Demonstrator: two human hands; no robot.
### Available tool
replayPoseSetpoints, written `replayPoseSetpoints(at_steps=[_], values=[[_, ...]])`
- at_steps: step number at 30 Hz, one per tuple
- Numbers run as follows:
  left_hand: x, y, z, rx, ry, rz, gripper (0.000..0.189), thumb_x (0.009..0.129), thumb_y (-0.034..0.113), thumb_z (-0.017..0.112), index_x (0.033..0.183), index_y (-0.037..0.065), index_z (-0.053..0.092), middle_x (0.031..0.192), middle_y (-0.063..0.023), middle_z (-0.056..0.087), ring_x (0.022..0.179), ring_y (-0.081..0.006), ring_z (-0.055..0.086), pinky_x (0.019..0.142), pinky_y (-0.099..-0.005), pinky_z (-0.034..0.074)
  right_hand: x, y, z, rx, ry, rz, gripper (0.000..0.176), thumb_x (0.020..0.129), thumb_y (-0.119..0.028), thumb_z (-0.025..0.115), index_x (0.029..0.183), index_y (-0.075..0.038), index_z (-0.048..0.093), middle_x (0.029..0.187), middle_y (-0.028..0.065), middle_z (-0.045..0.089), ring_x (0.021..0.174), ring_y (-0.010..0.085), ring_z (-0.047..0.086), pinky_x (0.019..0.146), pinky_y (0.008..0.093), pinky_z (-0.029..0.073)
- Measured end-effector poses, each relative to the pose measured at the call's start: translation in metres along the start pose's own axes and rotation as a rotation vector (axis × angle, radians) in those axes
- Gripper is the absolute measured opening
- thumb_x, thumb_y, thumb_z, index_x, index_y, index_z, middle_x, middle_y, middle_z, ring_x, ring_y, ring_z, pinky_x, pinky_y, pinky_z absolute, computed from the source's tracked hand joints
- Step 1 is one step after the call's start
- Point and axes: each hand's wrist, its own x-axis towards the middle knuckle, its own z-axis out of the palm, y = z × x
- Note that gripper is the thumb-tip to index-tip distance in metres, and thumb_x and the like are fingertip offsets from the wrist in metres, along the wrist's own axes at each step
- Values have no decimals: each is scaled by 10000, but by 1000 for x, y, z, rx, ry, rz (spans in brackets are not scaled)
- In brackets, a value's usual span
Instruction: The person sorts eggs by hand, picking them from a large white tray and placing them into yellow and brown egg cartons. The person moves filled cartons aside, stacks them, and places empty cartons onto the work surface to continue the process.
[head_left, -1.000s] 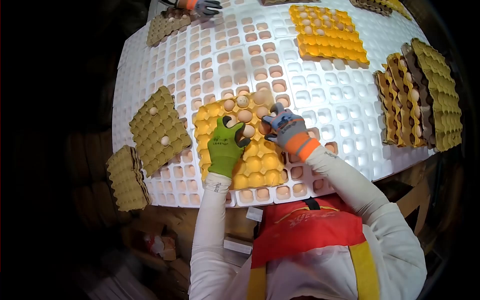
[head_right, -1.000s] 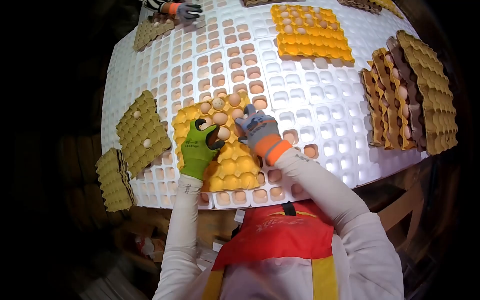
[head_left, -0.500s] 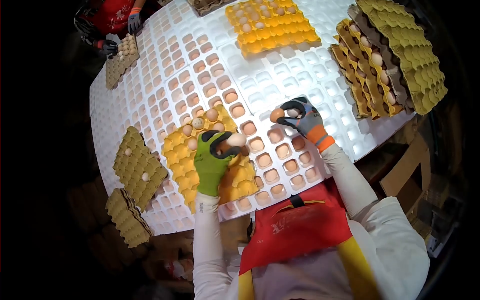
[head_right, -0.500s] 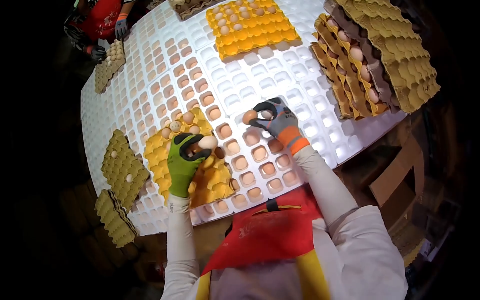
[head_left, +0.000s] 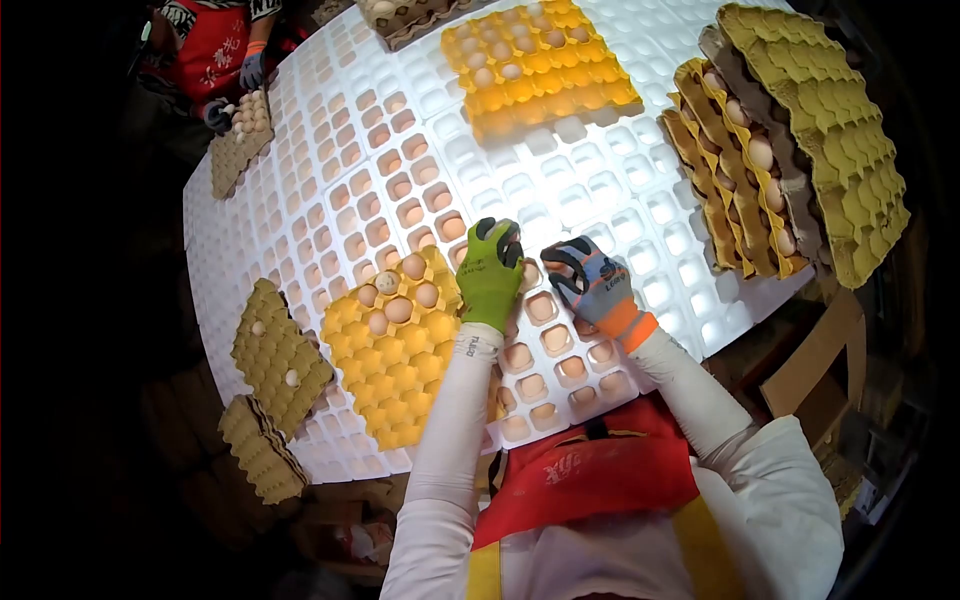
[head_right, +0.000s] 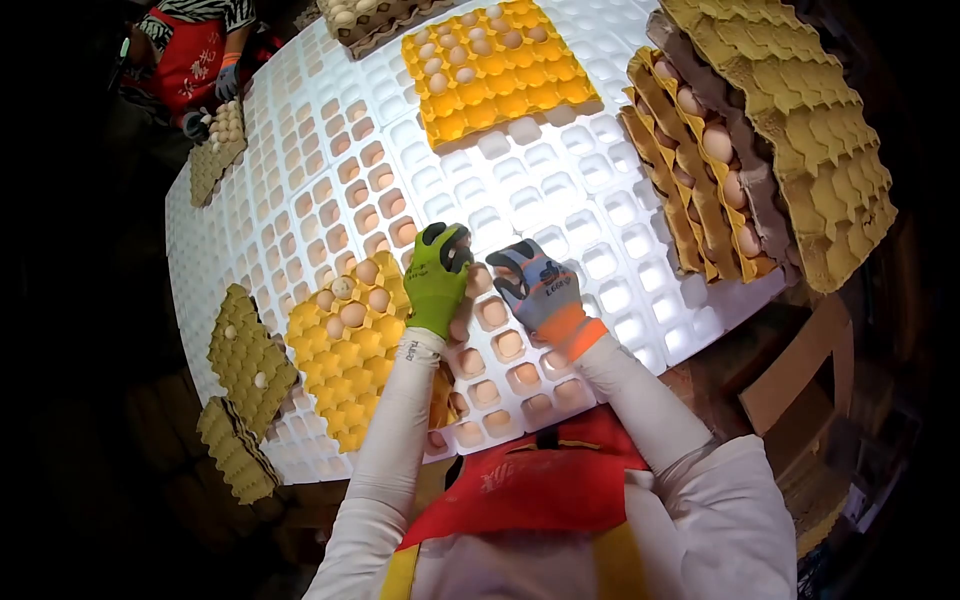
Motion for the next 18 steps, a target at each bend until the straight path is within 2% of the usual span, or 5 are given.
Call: replayPoseSetpoints(at_steps=[3, 7, 9, 15, 18], values=[[11, -15, 6, -199, 37, -17, 282, 905, 153, 645, 1182, 136, 692, 1268, -77, 624, 1043, -274, 648, 890, -386, 525, 51, -21, -3, -80, 189, -155, 295, 885, -179, 630, 1179, -172, 651, 1138, 93, 620, 995, 308, 626, 821, 417, 513], [54, -9, 27, -444, 229, -78, 324, 882, 68, 636, 1201, 93, 688, 1255, -109, 639, 1149, -315, 586, 968, -399, 483, 93, 16, 51, -435, 26, -364, 271, 848, -119, 599, 1117, -125, 640, 1188, 85, 609, 1112, 310, 567, 961, 448, 428], [66, -36, 45, 71, 178, 134, 419, 867, 118, 654, 1286, 138, 644, 1347, -126, 584, 1241, -346, 535, 1048, -477, 398, 92, 20, 55, -259, 191, -437, 285, 821, -60, 613, 1099, -111, 652, 1183, 95, 610, 1113, 331, 559, 956, 455, 424], [36, -23, 1, -100, 220, 69, 462, 852, 32, 627, 1302, 132, 642, 1388, -116, 573, 1280, -343, 513, 1059, -457, 408, 96, 0, 41, 126, 236, -309, 223, 835, -34, 670, 1042, -106, 711, 1059, 98, 653, 1014, 329, 594, 891, 440, 477], [-21, -40, -73, -42, 418, -78, 383, 850, -4, 654, 1225, 73, 674, 1254, -116, 628, 1124, -283, 609, 936, -382, 502, 85, -39, 59, 131, -70, -399, 243, 853, -168, 712, 1095, -146, 707, 1068, 89, 632, 1009, 311, 596, 882, 438, 485]])
